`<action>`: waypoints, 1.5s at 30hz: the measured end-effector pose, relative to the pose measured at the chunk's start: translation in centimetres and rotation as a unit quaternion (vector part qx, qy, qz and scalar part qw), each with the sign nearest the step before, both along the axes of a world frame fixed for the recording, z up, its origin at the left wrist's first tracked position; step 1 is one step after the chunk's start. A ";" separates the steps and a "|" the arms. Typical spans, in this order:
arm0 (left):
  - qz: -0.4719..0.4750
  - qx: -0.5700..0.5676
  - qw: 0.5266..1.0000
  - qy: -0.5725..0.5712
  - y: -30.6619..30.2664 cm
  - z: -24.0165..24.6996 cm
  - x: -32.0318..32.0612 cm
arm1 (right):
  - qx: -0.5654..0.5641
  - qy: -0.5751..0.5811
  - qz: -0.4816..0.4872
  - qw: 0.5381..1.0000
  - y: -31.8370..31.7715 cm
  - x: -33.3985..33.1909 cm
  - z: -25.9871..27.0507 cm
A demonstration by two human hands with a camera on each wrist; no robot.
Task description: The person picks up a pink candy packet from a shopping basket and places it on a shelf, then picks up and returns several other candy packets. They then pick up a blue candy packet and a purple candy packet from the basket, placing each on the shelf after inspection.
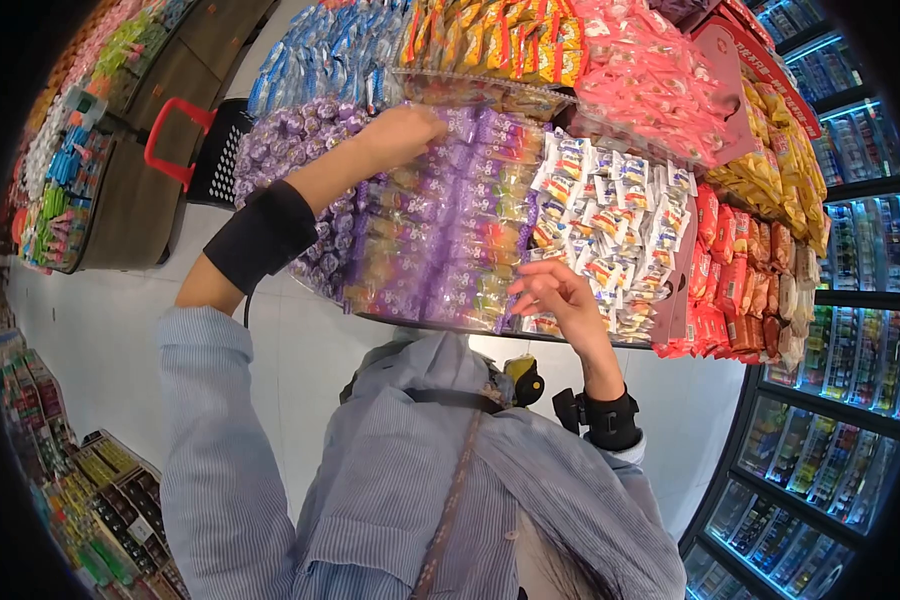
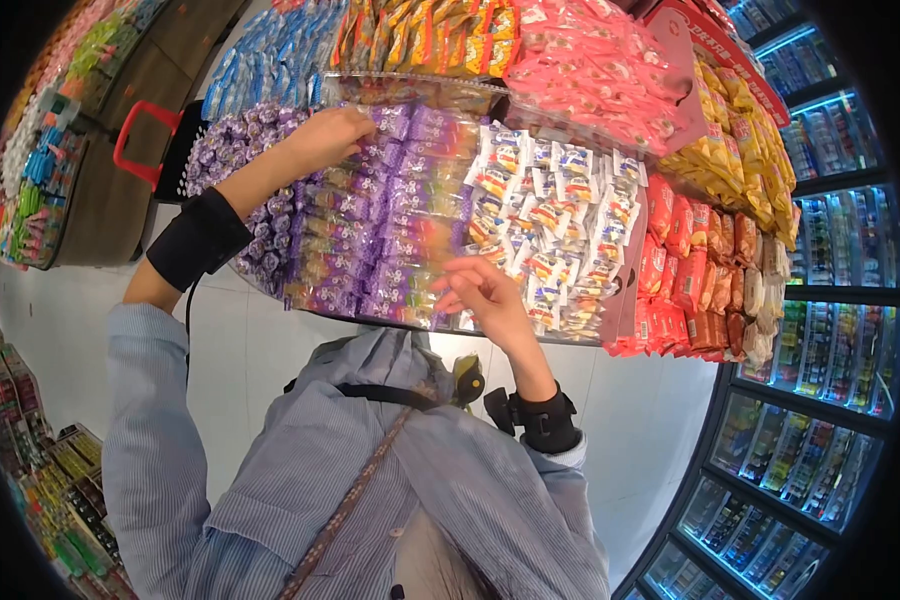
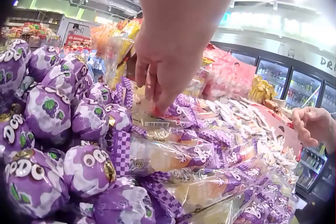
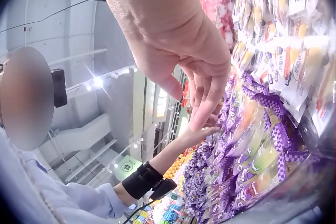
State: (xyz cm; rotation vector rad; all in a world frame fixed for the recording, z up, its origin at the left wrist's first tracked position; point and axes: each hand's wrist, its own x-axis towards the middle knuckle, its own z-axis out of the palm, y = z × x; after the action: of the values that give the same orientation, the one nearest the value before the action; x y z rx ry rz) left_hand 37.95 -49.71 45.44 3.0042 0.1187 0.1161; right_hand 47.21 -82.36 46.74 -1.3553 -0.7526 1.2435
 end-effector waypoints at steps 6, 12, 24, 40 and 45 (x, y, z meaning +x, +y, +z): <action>0.013 0.022 1.000 0.015 0.0 0.4 -0.9 | -0.002 0.010 -0.002 1.000 -0.3 0.0 -0.1; -0.009 0.041 0.999 -0.017 -0.1 0.0 -0.9 | -0.007 0.014 -0.003 1.000 -0.4 -0.1 0.1; -0.039 -0.026 0.998 -0.031 -2.0 -0.3 -1.7 | -0.005 0.017 -0.008 1.000 -0.7 0.0 -0.3; -0.029 -0.081 0.995 -0.041 -5.1 1.4 -5.8 | -0.012 0.005 -0.022 1.000 -1.3 0.2 0.3; -0.052 -0.070 0.992 -0.094 -8.5 0.9 -10.0 | -0.020 0.006 -0.025 0.999 -1.2 0.2 0.2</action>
State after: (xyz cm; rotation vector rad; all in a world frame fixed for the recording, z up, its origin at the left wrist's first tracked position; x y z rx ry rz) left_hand 27.98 -58.21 46.32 2.8341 -0.0460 0.3640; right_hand 47.40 -83.56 46.95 -1.3904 -0.6854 1.2320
